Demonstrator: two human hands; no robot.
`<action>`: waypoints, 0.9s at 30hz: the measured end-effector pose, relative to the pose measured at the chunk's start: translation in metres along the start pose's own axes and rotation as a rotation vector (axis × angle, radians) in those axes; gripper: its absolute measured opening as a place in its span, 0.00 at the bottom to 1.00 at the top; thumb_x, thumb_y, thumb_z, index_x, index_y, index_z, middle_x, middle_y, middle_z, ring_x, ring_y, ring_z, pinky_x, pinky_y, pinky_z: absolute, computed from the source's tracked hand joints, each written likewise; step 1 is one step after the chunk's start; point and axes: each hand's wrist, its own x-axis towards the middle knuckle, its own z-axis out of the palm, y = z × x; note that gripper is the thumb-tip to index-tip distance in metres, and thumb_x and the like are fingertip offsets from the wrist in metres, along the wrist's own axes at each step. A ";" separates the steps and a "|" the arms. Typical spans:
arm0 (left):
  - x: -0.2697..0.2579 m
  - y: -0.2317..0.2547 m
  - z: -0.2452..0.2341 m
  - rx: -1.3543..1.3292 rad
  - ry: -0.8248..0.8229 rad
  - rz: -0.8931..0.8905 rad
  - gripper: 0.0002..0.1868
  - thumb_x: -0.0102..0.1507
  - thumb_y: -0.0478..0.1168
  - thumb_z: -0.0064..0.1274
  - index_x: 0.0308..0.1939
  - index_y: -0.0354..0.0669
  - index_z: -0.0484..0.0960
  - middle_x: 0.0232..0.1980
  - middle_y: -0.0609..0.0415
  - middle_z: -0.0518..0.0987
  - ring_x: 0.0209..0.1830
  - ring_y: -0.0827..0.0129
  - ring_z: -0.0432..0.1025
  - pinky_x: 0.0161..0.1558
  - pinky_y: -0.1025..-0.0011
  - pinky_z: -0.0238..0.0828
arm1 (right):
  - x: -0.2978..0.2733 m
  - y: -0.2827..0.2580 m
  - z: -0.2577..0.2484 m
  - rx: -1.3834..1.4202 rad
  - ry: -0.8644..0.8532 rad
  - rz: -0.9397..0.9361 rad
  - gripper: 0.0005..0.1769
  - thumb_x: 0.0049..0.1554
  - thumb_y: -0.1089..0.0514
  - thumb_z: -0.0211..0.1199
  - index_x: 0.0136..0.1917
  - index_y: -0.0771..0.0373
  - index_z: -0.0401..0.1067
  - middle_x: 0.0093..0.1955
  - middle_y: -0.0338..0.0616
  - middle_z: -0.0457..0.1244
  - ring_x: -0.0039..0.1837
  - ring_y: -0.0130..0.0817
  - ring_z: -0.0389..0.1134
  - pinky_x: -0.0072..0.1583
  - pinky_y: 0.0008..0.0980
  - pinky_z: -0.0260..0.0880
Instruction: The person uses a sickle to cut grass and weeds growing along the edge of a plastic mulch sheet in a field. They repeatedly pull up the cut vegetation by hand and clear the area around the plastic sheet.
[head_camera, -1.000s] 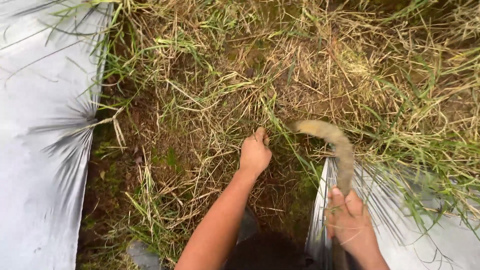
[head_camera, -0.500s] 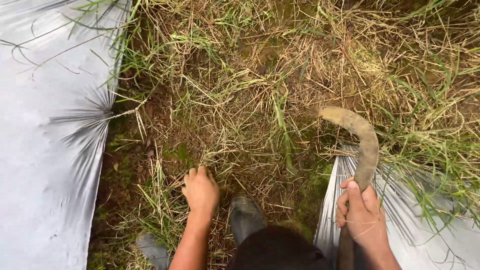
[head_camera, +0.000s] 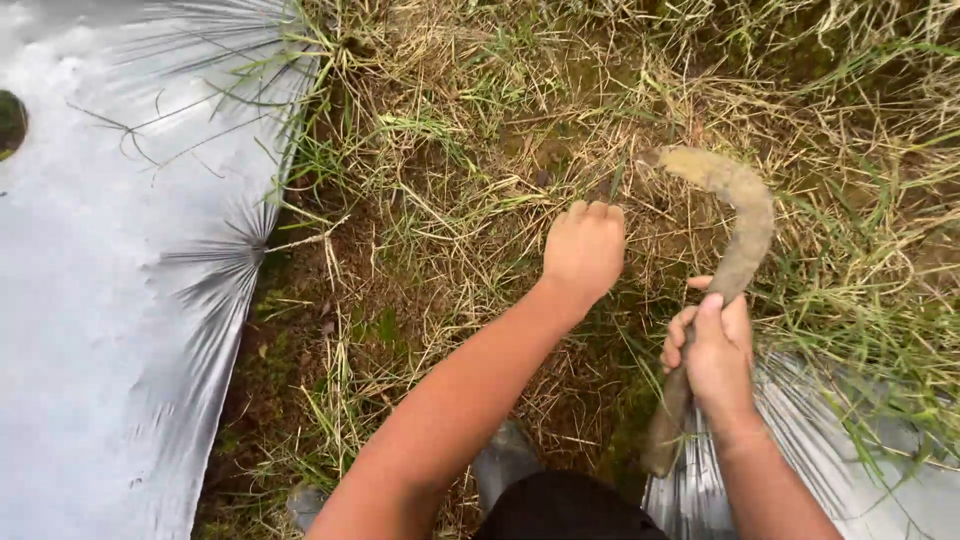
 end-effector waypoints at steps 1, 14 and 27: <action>0.004 0.002 -0.008 -0.004 0.008 0.007 0.09 0.65 0.36 0.51 0.43 0.37 0.85 0.40 0.46 0.83 0.45 0.59 0.80 0.48 0.61 0.81 | 0.002 0.014 -0.003 -0.003 0.007 -0.009 0.18 0.72 0.57 0.28 0.65 0.64 0.56 0.26 0.39 0.51 0.22 0.28 0.55 0.24 0.29 0.62; -0.006 -0.041 0.054 0.058 -0.307 -0.364 0.16 0.73 0.48 0.42 0.45 0.45 0.83 0.36 0.53 0.82 0.43 0.64 0.77 0.52 0.62 0.69 | -0.015 0.016 0.002 -0.322 0.032 0.071 0.14 0.70 0.59 0.38 0.50 0.66 0.63 0.22 0.47 0.60 0.20 0.39 0.63 0.27 0.35 0.66; -0.023 -0.077 0.045 -0.837 -0.158 -0.520 0.25 0.76 0.45 0.38 0.68 0.27 0.71 0.69 0.32 0.72 0.75 0.45 0.61 0.76 0.51 0.54 | -0.014 0.025 0.022 -0.277 -0.033 -0.028 0.14 0.69 0.61 0.35 0.50 0.68 0.61 0.23 0.41 0.55 0.20 0.33 0.60 0.28 0.32 0.65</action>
